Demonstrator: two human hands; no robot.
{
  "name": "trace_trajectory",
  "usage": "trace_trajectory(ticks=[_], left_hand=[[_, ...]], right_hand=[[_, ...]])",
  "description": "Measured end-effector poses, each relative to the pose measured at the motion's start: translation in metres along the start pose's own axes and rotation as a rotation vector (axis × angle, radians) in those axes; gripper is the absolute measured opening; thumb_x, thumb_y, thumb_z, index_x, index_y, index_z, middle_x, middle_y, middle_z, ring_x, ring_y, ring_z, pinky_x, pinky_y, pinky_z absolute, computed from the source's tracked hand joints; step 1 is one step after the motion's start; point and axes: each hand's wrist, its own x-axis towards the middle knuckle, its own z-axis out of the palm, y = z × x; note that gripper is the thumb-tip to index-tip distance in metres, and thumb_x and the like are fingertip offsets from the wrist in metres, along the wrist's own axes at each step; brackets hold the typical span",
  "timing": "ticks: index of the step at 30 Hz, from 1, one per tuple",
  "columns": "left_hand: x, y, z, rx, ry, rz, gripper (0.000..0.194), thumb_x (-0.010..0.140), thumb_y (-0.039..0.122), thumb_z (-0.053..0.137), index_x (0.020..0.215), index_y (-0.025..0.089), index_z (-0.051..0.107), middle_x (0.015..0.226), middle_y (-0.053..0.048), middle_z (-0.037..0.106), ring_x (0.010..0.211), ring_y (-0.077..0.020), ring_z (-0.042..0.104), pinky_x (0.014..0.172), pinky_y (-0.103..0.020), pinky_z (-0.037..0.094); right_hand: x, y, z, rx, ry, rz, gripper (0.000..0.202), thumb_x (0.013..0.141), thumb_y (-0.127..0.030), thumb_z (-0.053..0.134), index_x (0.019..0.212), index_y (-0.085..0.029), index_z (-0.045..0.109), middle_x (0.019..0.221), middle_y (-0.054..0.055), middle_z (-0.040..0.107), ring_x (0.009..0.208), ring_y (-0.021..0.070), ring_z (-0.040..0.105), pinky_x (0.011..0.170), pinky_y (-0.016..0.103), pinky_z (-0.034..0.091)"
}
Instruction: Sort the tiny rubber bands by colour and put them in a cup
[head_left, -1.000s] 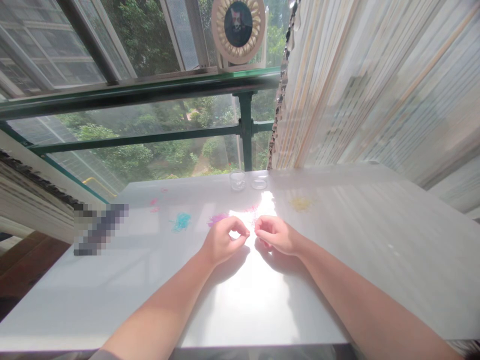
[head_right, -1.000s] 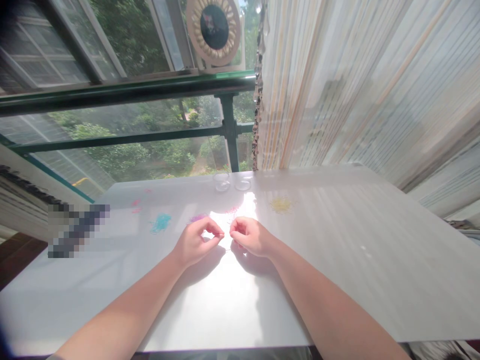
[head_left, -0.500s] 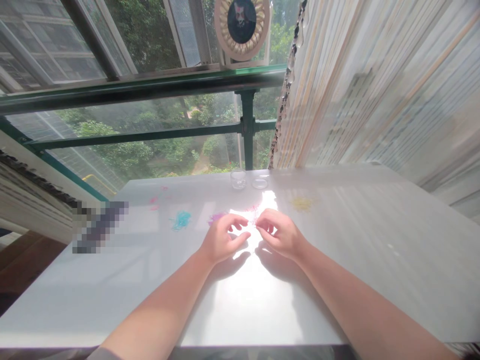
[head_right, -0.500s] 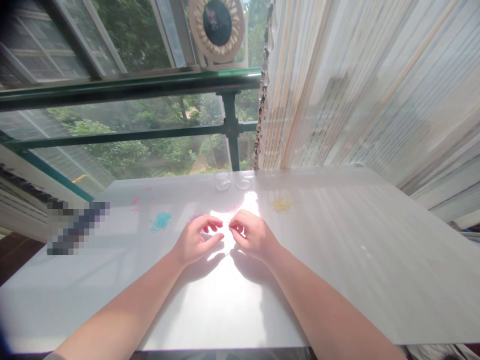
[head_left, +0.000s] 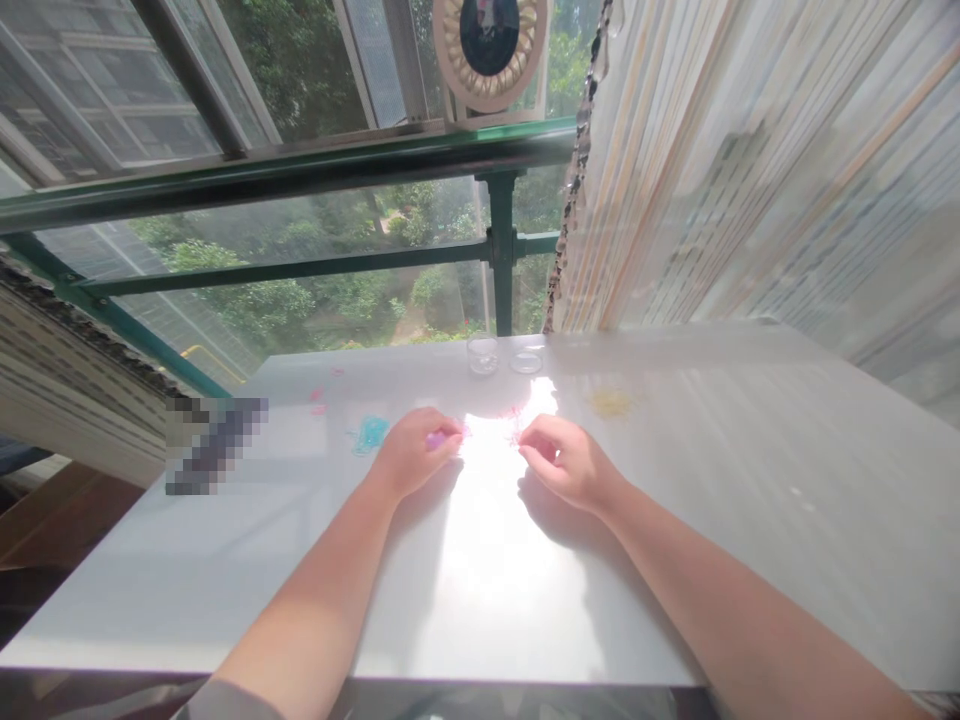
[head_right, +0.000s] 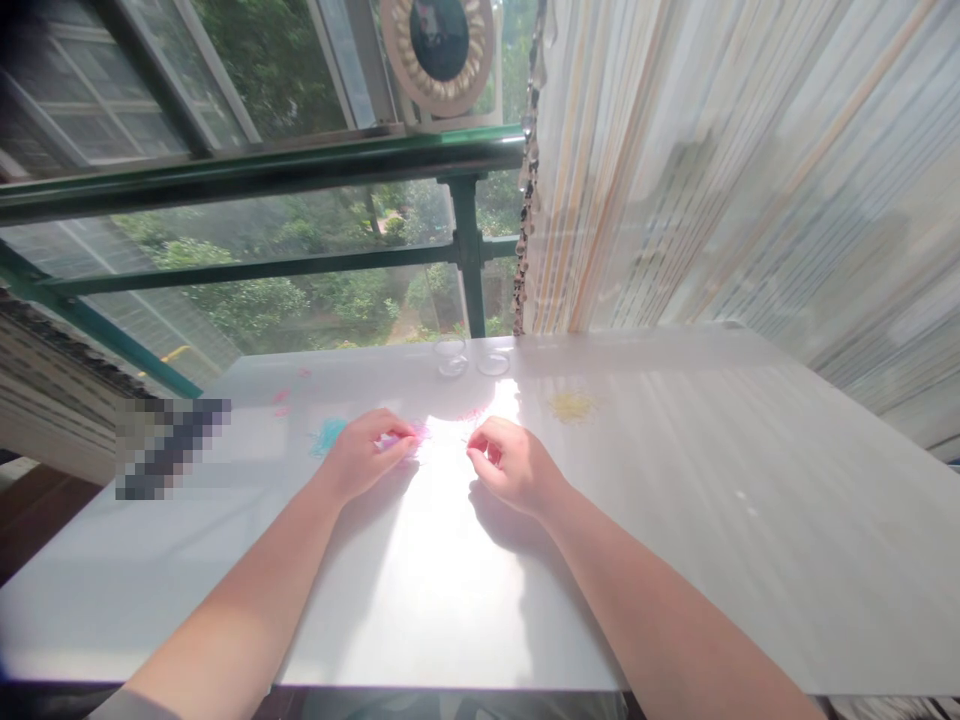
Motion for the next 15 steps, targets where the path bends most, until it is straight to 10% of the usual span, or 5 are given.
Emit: trace_trajectory(ticks=[10, 15], left_hand=[[-0.028, -0.038, -0.032, -0.026, 0.066, -0.278, 0.016, 0.077, 0.03, 0.057, 0.075, 0.018, 0.067, 0.077, -0.003, 0.064, 0.075, -0.0169, 0.056, 0.067, -0.026, 0.041], [-0.044, -0.038, -0.033, -0.392, 0.196, -0.445, 0.017, 0.071, 0.033, 0.062, 0.068, 0.016, 0.062, 0.064, 0.001, 0.054, 0.06, -0.0119, 0.046, 0.057, -0.024, 0.033]], right_hand=[[-0.003, 0.001, 0.001, -0.015, -0.113, 0.109, 0.013, 0.083, -0.022, 0.05, 0.071, -0.02, 0.055, 0.067, -0.003, 0.055, 0.058, 0.0117, 0.05, 0.058, 0.025, 0.04], [-0.002, 0.001, 0.002, -0.031, -0.157, 0.136, 0.015, 0.083, -0.026, 0.05, 0.069, -0.021, 0.054, 0.067, -0.002, 0.056, 0.06, 0.0134, 0.051, 0.056, 0.025, 0.04]])
